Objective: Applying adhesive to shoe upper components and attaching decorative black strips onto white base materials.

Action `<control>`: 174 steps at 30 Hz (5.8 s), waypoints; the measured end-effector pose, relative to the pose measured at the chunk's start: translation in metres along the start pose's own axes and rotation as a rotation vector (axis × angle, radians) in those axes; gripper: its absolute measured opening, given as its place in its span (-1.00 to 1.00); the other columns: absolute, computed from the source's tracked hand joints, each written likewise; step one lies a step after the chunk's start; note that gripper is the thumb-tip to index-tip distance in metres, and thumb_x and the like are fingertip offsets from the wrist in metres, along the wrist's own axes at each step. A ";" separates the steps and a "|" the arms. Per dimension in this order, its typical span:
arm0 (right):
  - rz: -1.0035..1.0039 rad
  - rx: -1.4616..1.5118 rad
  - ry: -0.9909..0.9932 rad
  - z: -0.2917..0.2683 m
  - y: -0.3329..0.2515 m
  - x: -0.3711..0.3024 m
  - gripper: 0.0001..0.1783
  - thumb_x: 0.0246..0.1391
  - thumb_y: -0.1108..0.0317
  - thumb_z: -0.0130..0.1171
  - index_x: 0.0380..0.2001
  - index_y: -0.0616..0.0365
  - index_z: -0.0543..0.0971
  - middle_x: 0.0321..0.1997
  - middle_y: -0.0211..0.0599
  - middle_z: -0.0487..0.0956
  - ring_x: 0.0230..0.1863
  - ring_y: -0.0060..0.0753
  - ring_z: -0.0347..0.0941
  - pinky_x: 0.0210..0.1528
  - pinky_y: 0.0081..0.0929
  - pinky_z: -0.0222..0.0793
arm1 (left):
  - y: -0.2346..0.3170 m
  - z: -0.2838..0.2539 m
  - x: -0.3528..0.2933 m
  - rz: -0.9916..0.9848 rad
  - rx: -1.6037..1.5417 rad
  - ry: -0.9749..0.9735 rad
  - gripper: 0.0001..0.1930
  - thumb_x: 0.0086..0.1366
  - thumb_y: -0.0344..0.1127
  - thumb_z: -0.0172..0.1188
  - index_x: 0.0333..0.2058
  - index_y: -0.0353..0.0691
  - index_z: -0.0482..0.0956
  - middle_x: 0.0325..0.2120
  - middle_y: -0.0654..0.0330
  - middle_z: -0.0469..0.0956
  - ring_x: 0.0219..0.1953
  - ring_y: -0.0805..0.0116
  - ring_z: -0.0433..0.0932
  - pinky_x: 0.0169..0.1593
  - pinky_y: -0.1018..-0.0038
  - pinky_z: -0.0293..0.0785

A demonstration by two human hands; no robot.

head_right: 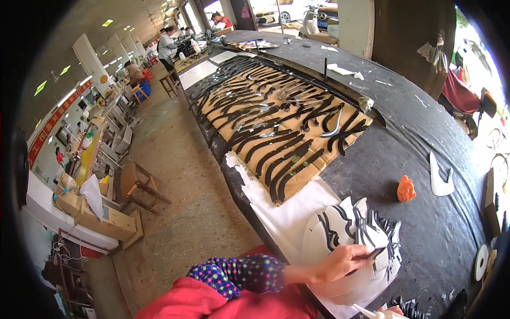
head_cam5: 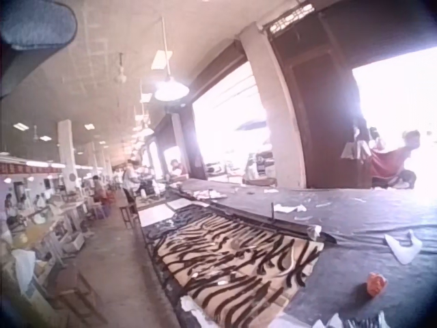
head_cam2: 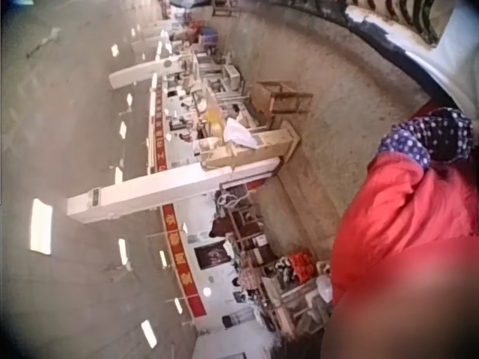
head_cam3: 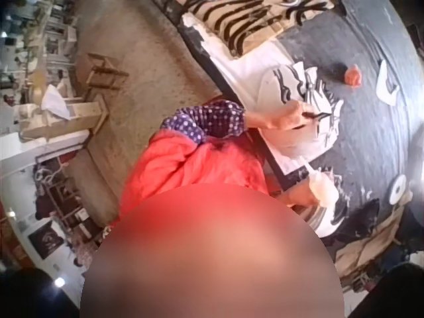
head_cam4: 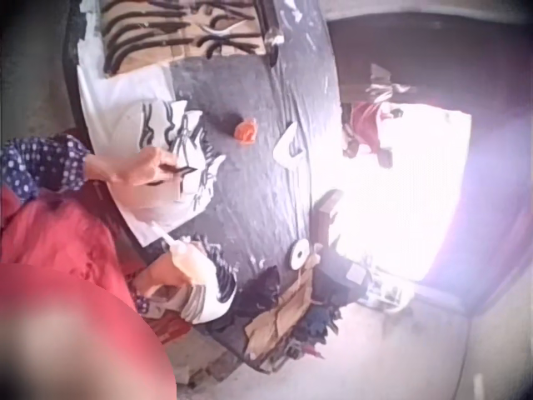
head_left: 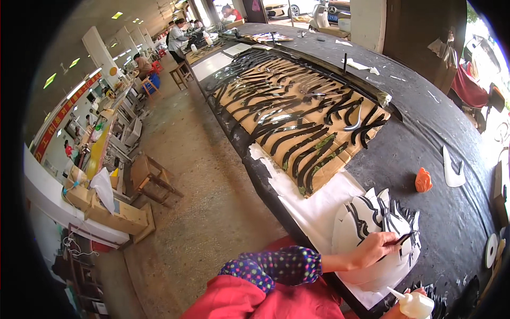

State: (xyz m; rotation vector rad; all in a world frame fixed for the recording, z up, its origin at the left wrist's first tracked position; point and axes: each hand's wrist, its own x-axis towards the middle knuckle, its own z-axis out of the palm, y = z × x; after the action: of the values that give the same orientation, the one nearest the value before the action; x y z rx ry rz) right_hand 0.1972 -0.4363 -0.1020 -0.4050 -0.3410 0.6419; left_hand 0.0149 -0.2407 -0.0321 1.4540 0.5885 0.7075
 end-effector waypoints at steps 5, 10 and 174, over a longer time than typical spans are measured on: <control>0.001 0.057 -0.198 0.027 0.006 0.005 0.07 -0.24 0.22 0.36 0.26 0.15 -0.07 0.34 -0.18 0.00 0.37 0.06 -0.26 0.27 0.18 -0.15 | 0.001 -0.007 0.009 -0.107 -0.400 -0.099 -0.69 0.19 -0.38 0.16 -0.09 -0.27 0.43 -0.39 0.35 0.49 -0.38 0.59 0.38 -0.27 0.63 0.33; -0.051 0.013 -0.161 0.070 0.001 0.008 0.16 -0.31 0.07 0.41 0.28 0.04 -0.10 0.33 -0.30 0.06 0.36 0.08 -0.20 0.21 0.28 -0.06 | 0.018 -0.024 -0.013 -0.358 -0.479 -0.180 -0.48 0.09 -0.49 0.21 0.06 -0.35 0.33 -0.35 0.33 0.49 -0.34 0.65 0.41 -0.25 0.70 0.33; -0.097 -0.374 -0.436 0.127 0.005 -0.001 -0.49 -0.04 0.26 0.24 -0.01 0.02 0.30 -0.07 -0.20 0.39 0.14 0.19 0.22 0.03 0.25 0.29 | 0.045 -0.022 -0.034 -0.572 -0.288 -0.089 -0.67 0.00 -0.47 0.25 -0.18 -0.34 0.56 -0.52 0.27 0.57 -0.52 0.65 0.45 -0.42 0.75 0.29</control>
State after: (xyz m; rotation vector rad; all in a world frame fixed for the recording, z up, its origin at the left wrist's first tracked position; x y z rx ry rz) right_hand 0.1395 -0.4008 0.0058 -0.6004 -0.8990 0.5675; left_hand -0.0281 -0.2516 0.0102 0.9747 0.7554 0.2583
